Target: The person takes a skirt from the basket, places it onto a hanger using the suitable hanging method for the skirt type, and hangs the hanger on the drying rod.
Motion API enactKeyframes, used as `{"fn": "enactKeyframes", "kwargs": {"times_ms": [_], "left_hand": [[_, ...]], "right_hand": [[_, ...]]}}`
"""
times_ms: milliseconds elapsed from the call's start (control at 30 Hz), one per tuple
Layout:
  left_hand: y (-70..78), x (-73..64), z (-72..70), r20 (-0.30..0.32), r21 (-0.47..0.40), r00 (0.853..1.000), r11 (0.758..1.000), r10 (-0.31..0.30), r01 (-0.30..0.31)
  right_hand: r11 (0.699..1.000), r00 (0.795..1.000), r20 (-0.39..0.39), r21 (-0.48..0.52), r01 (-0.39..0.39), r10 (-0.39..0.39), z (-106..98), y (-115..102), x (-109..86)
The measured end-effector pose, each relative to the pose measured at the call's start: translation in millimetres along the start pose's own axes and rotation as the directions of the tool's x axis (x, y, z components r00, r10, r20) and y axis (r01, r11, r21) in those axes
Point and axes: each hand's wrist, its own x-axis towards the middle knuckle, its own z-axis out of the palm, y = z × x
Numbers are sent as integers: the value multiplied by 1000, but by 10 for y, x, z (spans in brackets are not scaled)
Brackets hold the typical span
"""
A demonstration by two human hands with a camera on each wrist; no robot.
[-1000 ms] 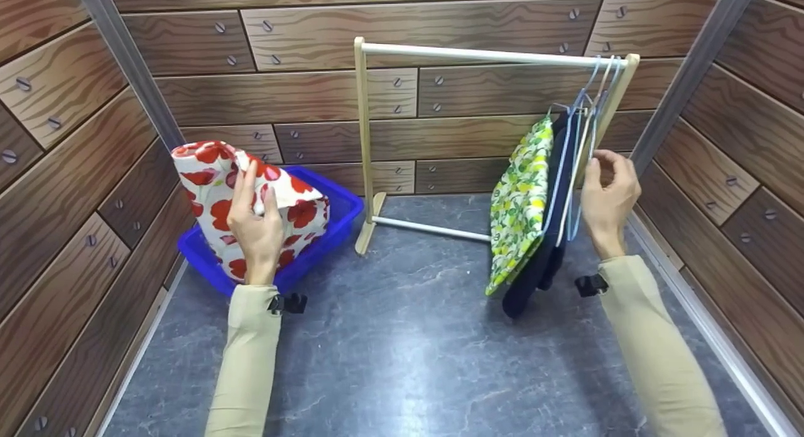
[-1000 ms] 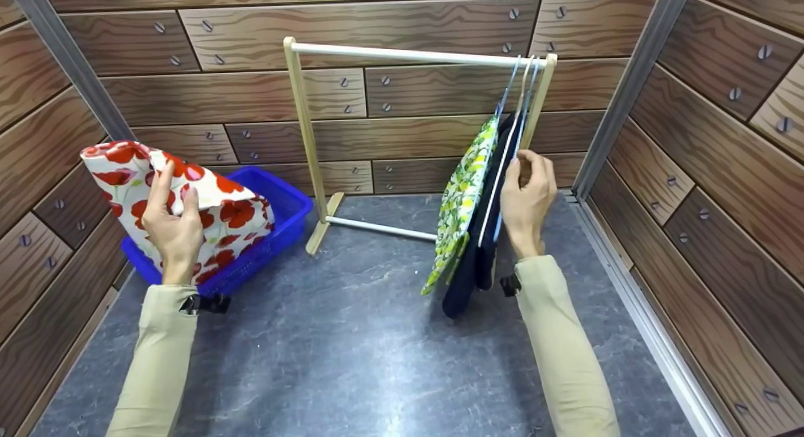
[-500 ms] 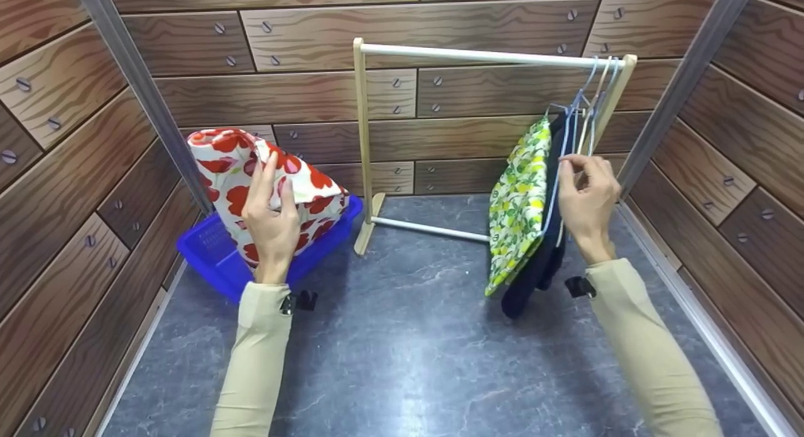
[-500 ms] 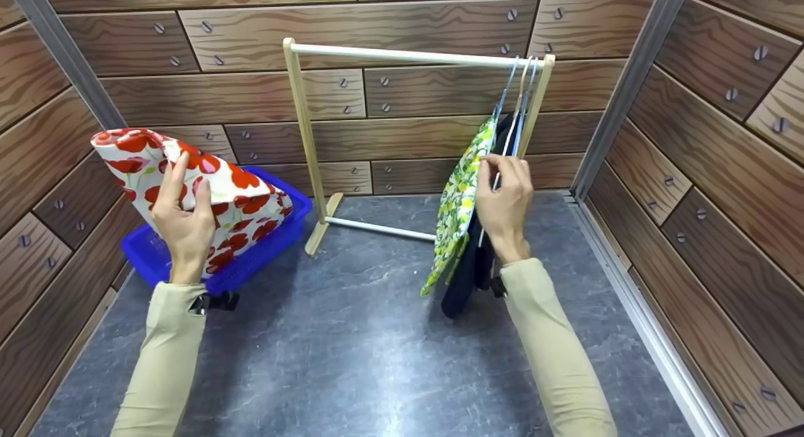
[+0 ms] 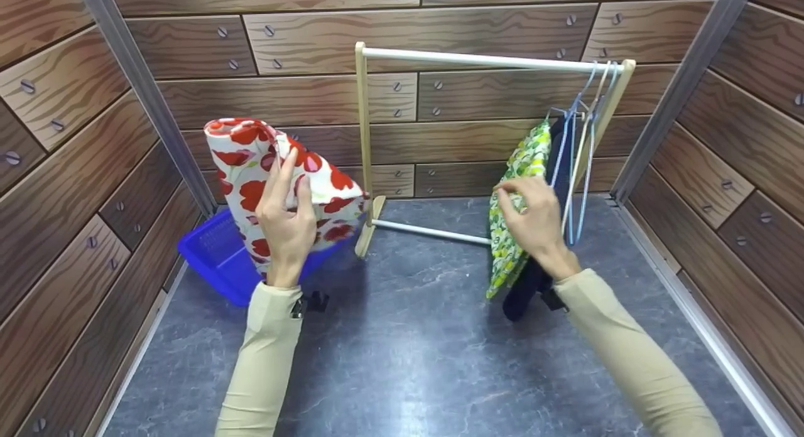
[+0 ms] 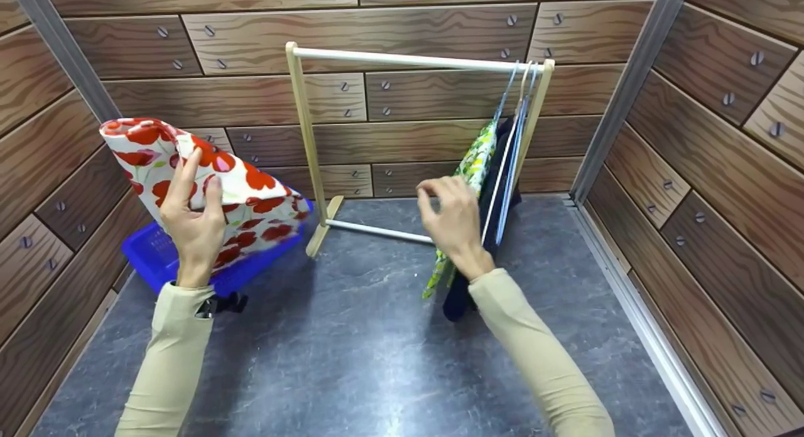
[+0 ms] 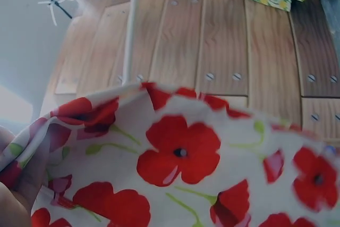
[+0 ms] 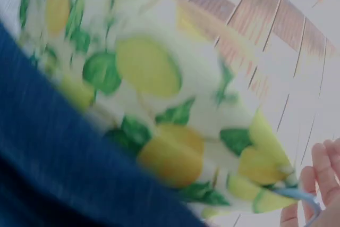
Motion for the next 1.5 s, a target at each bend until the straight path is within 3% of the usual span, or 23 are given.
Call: {"fn": "enactKeyframes", "kwargs": {"times_ms": [267, 467, 567, 700, 867, 1033, 1133, 1267, 1500], "left_hand": [[102, 7, 103, 9, -11, 999, 999, 49, -49], [85, -174, 201, 101, -6, 994, 1000, -28, 29], [58, -282, 273, 150, 17, 986, 997, -77, 75], [10, -433, 393, 232, -15, 965, 992, -118, 125], [13, -584, 579, 363, -80, 921, 980, -142, 183], [54, -715, 768, 416, -61, 883, 962, -219, 267], [88, -776, 870, 428, -54, 858, 939, -285, 339], [134, -832, 965, 477, -65, 808, 902, -347, 426], [186, -939, 1040, 586, -109, 699, 814, -411, 570]], "right_hand": [[999, 994, 101, -32, -28, 31, 117, -188, -77], [997, 976, 213, 47, -58, 46, 227, -311, -158], [987, 949, 307, 118, -111, 70, 299, -369, -203], [954, 886, 446, 191, -232, 126, 404, -439, -266], [896, 806, 569, 257, -362, 162, 542, -503, -326], [810, 775, 613, 370, -456, 156, 672, -535, -366], [777, 767, 620, 398, -487, 163, 716, -536, -381], [762, 780, 593, 405, -505, 201, 735, -535, -393], [766, 769, 602, 383, -516, 217, 579, -689, -325]]}}
